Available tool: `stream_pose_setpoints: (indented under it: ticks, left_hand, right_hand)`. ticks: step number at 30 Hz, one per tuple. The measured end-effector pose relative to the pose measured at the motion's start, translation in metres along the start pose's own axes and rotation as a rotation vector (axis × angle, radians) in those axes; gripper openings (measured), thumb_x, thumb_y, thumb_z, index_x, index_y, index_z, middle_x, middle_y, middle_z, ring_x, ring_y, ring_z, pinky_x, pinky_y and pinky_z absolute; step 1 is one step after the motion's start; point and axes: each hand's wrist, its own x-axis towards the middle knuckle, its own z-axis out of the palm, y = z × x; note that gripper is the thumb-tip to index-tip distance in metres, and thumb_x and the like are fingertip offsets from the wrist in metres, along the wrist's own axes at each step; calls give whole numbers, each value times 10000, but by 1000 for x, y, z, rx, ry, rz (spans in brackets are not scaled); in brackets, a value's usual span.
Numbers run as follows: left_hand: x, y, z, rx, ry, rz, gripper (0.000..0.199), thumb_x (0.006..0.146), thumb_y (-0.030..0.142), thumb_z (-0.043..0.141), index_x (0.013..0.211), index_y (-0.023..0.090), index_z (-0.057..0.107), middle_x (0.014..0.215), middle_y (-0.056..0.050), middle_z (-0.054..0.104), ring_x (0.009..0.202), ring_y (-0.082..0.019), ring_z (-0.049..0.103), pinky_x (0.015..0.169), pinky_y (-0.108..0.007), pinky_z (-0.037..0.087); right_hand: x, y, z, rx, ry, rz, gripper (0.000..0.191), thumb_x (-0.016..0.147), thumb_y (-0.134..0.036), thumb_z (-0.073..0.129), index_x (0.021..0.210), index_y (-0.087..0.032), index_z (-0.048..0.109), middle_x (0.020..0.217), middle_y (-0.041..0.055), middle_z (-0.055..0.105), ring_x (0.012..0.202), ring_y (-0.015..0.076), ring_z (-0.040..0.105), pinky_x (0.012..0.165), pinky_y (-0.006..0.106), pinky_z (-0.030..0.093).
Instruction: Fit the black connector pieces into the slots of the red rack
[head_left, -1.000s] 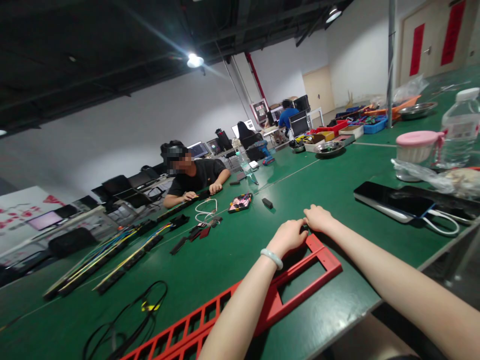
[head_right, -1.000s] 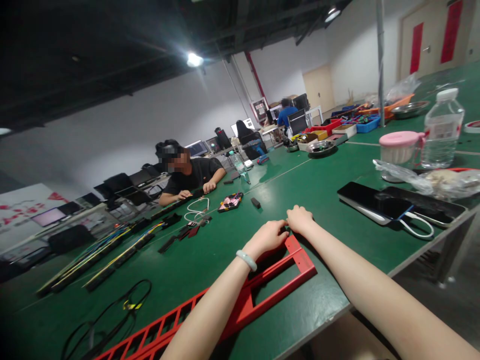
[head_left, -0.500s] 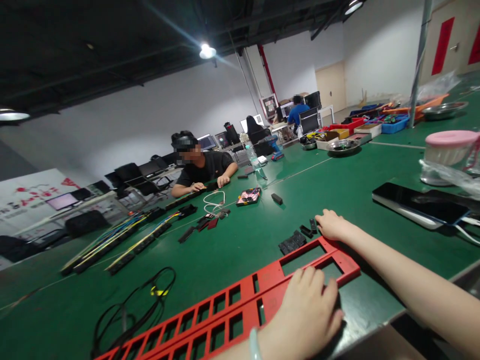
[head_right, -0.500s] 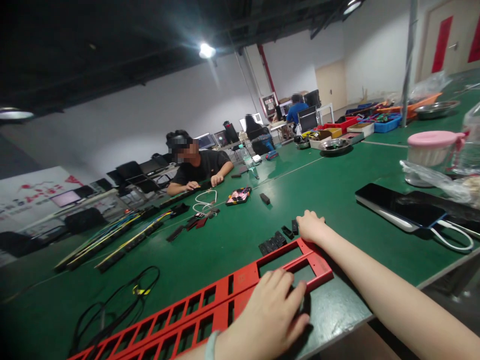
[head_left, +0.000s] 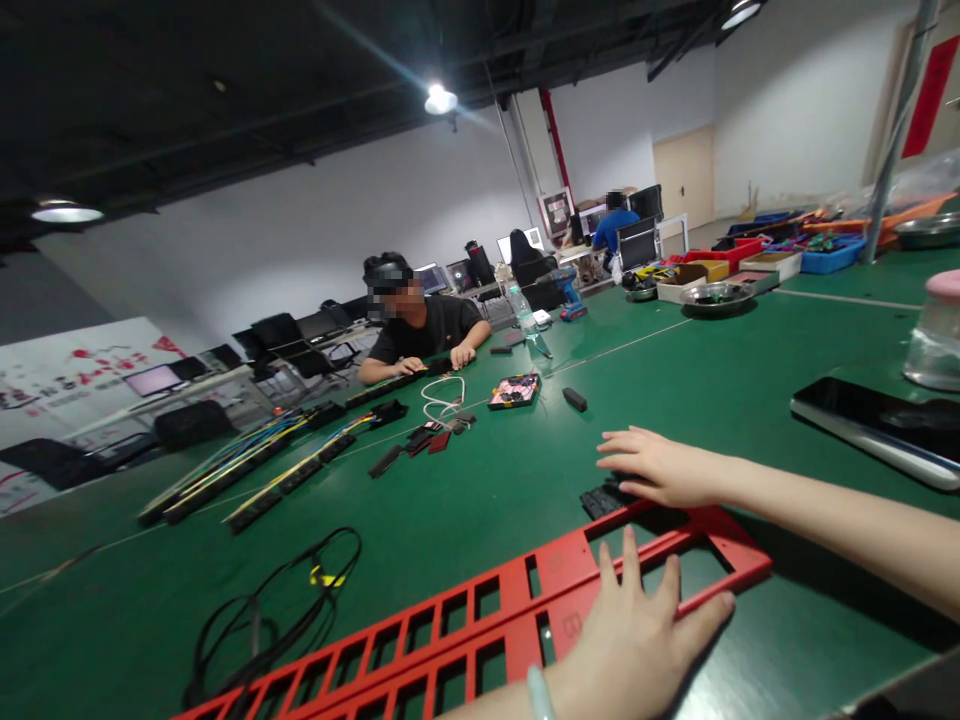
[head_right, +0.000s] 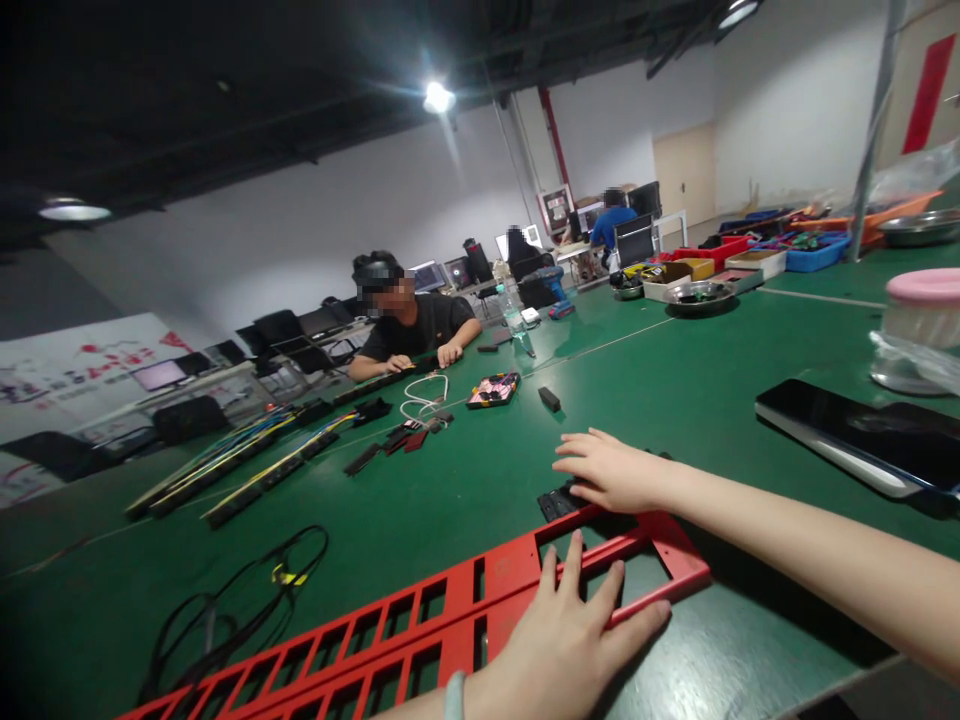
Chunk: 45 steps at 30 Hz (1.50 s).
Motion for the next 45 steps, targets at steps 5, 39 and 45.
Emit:
stream_pose_setpoints:
  ticks: [5, 39, 45]
  left_hand:
    - [1, -5, 20, 35, 59, -15, 486, 841, 376, 330, 1298, 414, 170, 1253, -86, 432, 1069, -351, 448, 754, -515, 414]
    - [5, 2, 58, 302, 473, -137, 492, 796, 459, 420, 1257, 344, 296, 857, -35, 629, 914, -253, 576, 803, -466, 424]
    - [6, 2, 57, 303, 465, -128, 479, 794, 463, 422, 1244, 337, 317, 949, -56, 608, 944, -251, 561, 813, -467, 423]
  right_hand:
    - [-1, 1, 28, 69, 76, -51, 347, 816, -230, 408, 1152, -223, 495, 1183, 77, 504, 1189, 188, 337, 1007, 458, 167]
    - [23, 2, 42, 0, -92, -231, 330, 836, -342, 376, 1111, -254, 537, 1159, 120, 472, 1160, 248, 339, 952, 528, 191]
    - [24, 3, 44, -20, -69, -219, 329, 828, -323, 396, 1107, -217, 534, 1091, 135, 491, 1093, 231, 394, 940, 517, 221]
